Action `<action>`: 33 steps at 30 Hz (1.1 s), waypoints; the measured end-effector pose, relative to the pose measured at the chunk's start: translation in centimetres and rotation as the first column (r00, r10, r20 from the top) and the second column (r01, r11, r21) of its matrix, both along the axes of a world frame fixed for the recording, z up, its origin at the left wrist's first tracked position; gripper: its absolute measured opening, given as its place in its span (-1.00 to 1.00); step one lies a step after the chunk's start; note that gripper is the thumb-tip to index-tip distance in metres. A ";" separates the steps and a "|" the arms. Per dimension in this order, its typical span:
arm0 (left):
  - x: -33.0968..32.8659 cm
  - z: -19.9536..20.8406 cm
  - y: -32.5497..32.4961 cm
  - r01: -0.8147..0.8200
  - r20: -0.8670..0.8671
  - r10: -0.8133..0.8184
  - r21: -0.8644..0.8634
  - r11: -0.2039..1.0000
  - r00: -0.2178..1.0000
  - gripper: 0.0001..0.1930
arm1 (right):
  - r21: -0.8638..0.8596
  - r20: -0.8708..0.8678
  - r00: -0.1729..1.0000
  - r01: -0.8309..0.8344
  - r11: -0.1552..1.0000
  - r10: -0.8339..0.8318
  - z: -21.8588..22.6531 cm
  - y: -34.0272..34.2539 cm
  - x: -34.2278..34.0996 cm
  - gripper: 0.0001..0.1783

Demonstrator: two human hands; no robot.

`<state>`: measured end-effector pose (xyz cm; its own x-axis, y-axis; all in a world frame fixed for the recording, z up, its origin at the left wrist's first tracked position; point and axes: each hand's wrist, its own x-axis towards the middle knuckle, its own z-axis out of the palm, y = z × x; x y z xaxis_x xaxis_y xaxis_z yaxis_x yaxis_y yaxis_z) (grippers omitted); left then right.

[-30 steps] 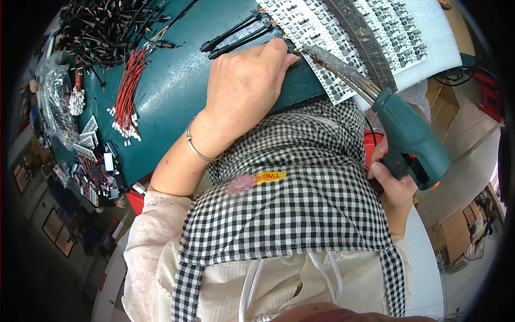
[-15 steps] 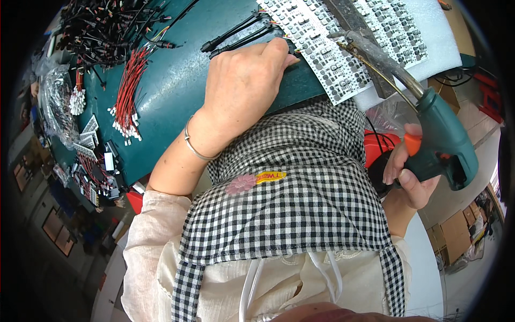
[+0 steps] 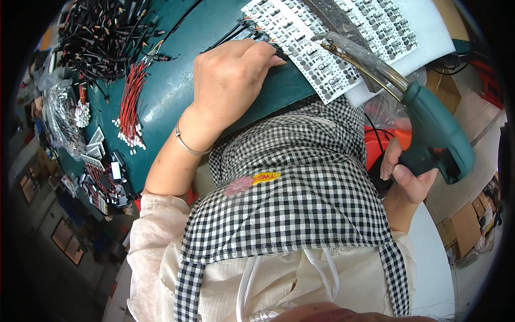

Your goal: The person uses a soldering iron to attach wires to a circuit board. They repeatedly pick up wires, position them on the board, and apply heat to secure the connections. The person works methodically through a batch of wires, placing finished units on the table.

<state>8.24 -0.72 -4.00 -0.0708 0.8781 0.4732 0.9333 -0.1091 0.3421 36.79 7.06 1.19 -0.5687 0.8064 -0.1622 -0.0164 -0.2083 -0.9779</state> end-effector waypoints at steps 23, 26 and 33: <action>-1.7 1.7 1.7 0.141 0.443 0.075 -0.435 0.889 0.894 -0.85 | 0.023 -0.009 0.999 0.031 0.999 -0.031 -0.2 -0.1 0.2 -0.22; -1.1 1.9 1.5 0.090 0.425 0.099 -0.401 0.912 0.900 -0.85 | 0.012 0.024 1.000 -0.002 1.000 0.002 0.1 -0.1 0.5 -0.22; 1.0 0.7 0.4 -0.123 0.294 0.190 -0.232 0.965 0.937 -0.85 | -0.010 0.035 0.997 -0.073 0.997 0.074 -0.2 -0.3 1.1 -0.28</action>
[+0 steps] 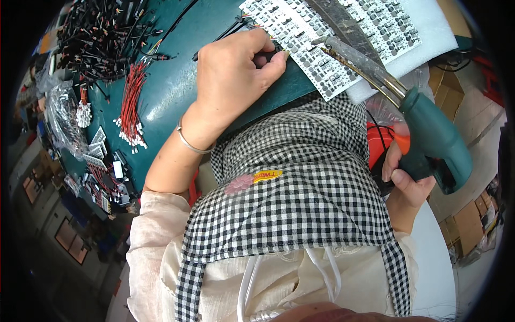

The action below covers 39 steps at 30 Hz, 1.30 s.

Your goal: The person uses a soldering iron to attach wires to a circuit board. They repeatedly pick up wires, position them on the board, and apply heat to secure the connections. The person works methodically through a batch of wires, placing finished units on the table.

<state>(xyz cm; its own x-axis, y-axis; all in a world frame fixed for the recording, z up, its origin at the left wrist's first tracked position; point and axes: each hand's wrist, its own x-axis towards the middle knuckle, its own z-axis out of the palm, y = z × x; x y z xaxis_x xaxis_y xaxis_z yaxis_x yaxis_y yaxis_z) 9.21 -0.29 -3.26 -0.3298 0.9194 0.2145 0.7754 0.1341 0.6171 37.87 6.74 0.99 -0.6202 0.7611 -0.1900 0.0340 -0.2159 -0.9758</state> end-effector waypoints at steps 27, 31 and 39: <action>-0.1 -0.8 -0.1 0.031 0.038 -0.034 0.082 0.996 0.999 -0.84 | 0.045 0.248 0.963 -0.123 0.991 0.108 -0.4 -0.9 -0.1 -0.67; -0.2 -0.8 0.0 0.031 0.033 -0.034 0.081 0.996 0.999 -0.84 | 0.103 0.378 0.916 -0.187 0.977 0.135 -0.7 -1.2 0.4 -0.78; -0.1 -0.8 0.0 0.029 0.038 -0.033 0.084 0.996 0.999 -0.85 | 0.150 0.364 0.922 -0.199 0.969 0.133 -1.3 -1.2 0.7 -0.81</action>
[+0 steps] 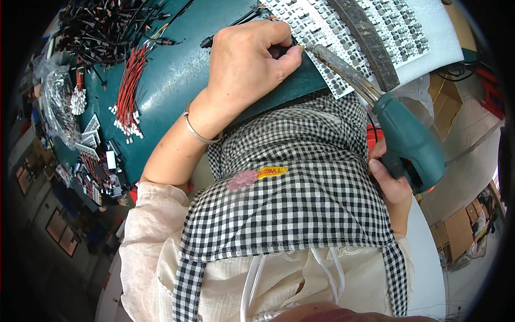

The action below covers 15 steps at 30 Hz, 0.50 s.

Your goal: The person uses a soldering iron to attach wires to a circuit board. They repeatedly pick up wires, position them on the board, and apply heat to secure the connections. The person works methodically through a batch of wires, placing finished units on the table.

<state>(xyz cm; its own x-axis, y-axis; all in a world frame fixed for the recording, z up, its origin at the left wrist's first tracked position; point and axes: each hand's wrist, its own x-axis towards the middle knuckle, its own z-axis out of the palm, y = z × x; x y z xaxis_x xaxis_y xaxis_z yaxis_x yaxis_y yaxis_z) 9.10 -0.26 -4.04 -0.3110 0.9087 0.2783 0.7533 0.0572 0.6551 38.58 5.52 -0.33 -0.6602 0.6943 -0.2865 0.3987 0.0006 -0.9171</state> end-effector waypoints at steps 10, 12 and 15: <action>0.0 0.0 0.0 -0.001 0.024 0.001 0.005 1.000 1.000 -0.84 | -0.243 -0.303 0.936 0.105 0.964 -0.179 1.0 0.5 -1.5 -0.33; 0.0 0.0 0.1 -0.002 0.025 0.002 0.002 1.000 1.000 -0.84 | -0.220 -0.278 0.948 0.092 0.971 -0.153 0.9 0.7 -1.3 -0.27; 0.0 0.0 0.1 0.002 0.030 -0.002 0.004 1.000 1.000 -0.84 | -0.212 -0.272 0.943 0.138 0.968 -0.194 1.1 0.3 -1.8 -0.24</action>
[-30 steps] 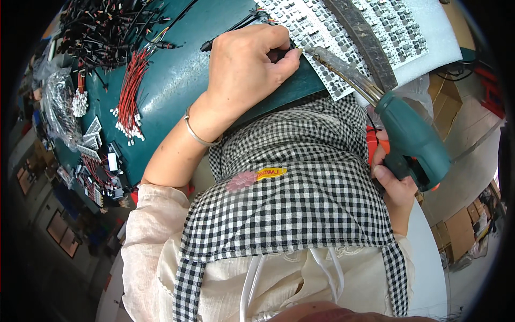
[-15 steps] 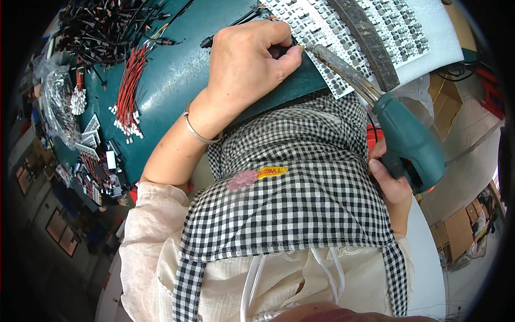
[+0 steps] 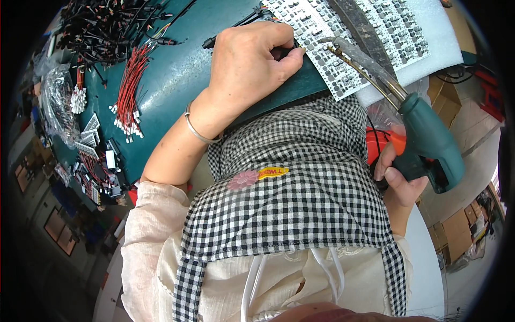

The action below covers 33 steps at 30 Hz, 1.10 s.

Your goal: The person uses a soldering iron to attach wires to a circuit board. They repeatedly pick up wires, position them on the board, and apply heat to secure the connections. The person works methodically through a batch of wires, placing finished units on the table.

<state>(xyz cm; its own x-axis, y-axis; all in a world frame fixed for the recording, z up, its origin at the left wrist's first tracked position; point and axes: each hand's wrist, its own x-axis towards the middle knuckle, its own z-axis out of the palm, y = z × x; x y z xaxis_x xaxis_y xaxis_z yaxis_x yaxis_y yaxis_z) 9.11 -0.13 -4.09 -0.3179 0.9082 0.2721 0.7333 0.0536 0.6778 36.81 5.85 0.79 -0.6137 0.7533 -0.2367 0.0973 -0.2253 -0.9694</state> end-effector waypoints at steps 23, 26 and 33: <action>-8.8 2.7 -7.6 -0.287 -0.353 0.225 -0.134 0.948 0.908 -0.82 | 0.016 -0.275 0.960 -0.051 0.999 0.054 -0.5 2.0 0.2 -0.25; -12.3 2.0 -8.9 -0.311 -0.507 0.158 -0.233 0.921 0.847 -0.73 | 0.000 -0.256 0.966 -0.025 1.000 0.024 -0.1 1.8 -0.2 -0.25; -12.2 3.3 -7.3 -0.044 -0.029 0.041 -0.110 0.993 0.999 -0.84 | 0.008 -0.252 0.967 -0.046 0.999 0.047 0.4 1.8 -0.8 -0.25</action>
<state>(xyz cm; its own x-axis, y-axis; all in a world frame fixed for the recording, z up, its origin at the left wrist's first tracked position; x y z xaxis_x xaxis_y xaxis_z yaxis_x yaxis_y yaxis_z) -3.13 -7.43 -0.74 -0.3504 0.9192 0.1797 0.7468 0.1584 0.6460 35.97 7.61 1.16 -0.6877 0.7228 -0.0688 -0.1396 -0.2245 -0.9644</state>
